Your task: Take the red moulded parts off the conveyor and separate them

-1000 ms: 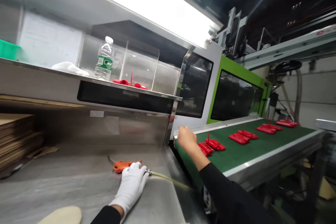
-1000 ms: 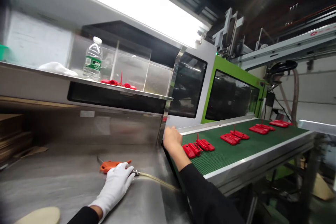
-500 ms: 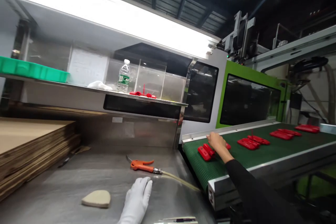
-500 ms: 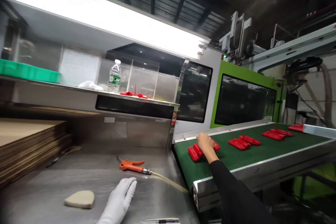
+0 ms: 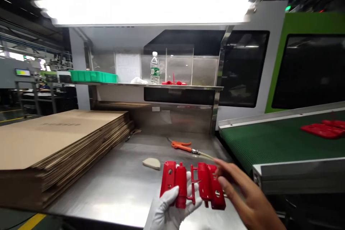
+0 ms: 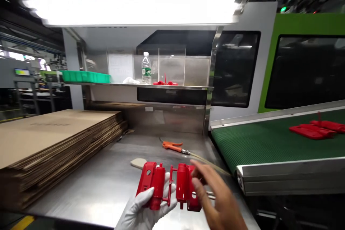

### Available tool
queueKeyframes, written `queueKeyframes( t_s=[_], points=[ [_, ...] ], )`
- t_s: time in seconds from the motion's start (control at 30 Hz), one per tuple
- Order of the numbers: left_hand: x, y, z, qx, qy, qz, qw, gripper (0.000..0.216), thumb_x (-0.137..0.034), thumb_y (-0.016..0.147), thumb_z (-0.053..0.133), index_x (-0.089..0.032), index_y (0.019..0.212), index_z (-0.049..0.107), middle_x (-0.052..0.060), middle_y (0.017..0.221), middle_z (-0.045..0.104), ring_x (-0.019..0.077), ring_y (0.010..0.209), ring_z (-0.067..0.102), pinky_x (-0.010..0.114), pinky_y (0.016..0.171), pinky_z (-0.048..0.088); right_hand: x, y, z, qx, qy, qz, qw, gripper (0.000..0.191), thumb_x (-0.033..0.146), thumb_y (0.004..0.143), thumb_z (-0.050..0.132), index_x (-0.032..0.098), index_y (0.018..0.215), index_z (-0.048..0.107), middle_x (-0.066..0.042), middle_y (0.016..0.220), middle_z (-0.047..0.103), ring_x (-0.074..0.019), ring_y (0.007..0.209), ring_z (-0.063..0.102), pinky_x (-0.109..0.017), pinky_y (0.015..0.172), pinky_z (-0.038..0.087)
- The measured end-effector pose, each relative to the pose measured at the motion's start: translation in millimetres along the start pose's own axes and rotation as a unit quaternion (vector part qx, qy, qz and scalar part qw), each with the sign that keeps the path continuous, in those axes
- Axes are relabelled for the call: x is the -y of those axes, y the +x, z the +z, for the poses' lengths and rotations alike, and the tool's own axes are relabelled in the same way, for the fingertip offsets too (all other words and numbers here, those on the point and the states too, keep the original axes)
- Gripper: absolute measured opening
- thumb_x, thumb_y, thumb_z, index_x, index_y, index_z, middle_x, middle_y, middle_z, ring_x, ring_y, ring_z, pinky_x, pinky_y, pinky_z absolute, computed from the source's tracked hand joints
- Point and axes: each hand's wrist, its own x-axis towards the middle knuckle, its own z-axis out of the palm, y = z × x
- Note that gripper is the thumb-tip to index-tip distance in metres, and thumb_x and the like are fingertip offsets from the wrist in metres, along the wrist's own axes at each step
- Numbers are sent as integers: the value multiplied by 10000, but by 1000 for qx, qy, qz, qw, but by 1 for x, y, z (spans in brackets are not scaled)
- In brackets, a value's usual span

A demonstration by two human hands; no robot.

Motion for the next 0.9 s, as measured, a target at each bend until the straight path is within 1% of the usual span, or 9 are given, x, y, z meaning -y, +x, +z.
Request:
queueKeyframes(
  t_s=[0.07, 0.1, 0.2, 0.27, 0.37, 0.47, 0.63, 0.8, 0.9],
  points=[
    [-10, -16, -3, -9, 4, 0, 1000, 305, -120, 948, 481, -101, 1057, 766, 166, 1214, 701, 398, 1177, 610, 625, 1019, 455, -9, -5, 0, -49, 97, 95, 989, 543, 530, 916, 572, 360, 1413, 434, -18, 1438, 477, -230, 1285, 476, -366, 1070, 399],
    [-12, -21, -5, -15, 11, 1, 1000, 313, -102, 948, 474, -107, 1054, 769, 166, 1236, 688, 406, 1190, 598, 611, 1001, 475, -12, -7, 1, -37, 180, 147, 972, 591, 536, 899, 602, 337, 1425, 424, -40, 1446, 475, -241, 1278, 490, -386, 1057, 417],
    [-15, -25, -15, -30, 42, 12, 999, 321, -41, 915, 518, -160, 1080, 766, 150, 1279, 662, 413, 1214, 573, 591, 977, 500, -9, -12, 12, 100, 434, 218, 868, 516, 485, 913, 626, 210, 1341, 545, -123, 1214, 651, -222, 1041, 649, -328, 843, 531],
    [-16, -24, -25, -1, 23, 17, 1000, 273, -120, 923, 558, -176, 1097, 762, 157, 1270, 661, 414, 1208, 575, 619, 983, 484, -2, -14, 17, 144, 490, 204, 835, 390, 441, 944, 605, 174, 1227, 639, -114, 1020, 705, -177, 865, 678, -262, 705, 521],
    [-20, -22, -36, 47, -57, -14, 997, 369, -387, 955, 519, -162, 1151, 736, 192, 1283, 636, 440, 1213, 562, 741, 998, 378, 8, -13, 19, 138, 497, 193, 835, 327, 431, 936, 627, 174, 1130, 686, -68, 873, 687, -122, 732, 638, -222, 641, 488],
    [-24, -24, -35, 7, -72, -45, 996, 510, -529, 932, 483, -138, 1160, 717, 218, 1303, 619, 461, 1255, 520, 802, 1005, 284, 8, -14, 17, 131, 493, 223, 831, 307, 426, 940, 622, 137, 1011, 697, -36, 767, 638, -85, 624, 581, -221, 621, 490],
    [-22, -29, -18, -82, 0, -35, 996, 466, -418, 922, 527, -169, 1311, 585, 201, 1311, 637, 410, 1309, 490, 717, 1031, 363, -2, -13, 17, 123, 499, 264, 816, 347, 435, 946, 598, 98, 971, 674, -47, 678, 628, -132, 585, 614, -245, 548, 507],
    [-16, -28, -6, -57, 220, -15, 974, 396, -406, 923, 462, -260, 1250, 629, 106, 1212, 712, 360, 1325, 489, 663, 1029, 409, -13, -11, 16, 103, 515, 301, 796, 305, 405, 920, 649, 103, 955, 673, -36, 676, 649, -122, 562, 618, -228, 505, 524],
    [-13, -29, 5, -45, 304, -14, 951, 301, -349, 895, 509, -291, 1112, 710, 60, 1136, 744, 318, 1414, 373, 652, 1093, 324, -24, -15, 11, 83, 525, 325, 782, 228, 365, 887, 701, 139, 892, 673, -16, 669, 671, -119, 543, 621, -229, 489, 533]
  ],
)
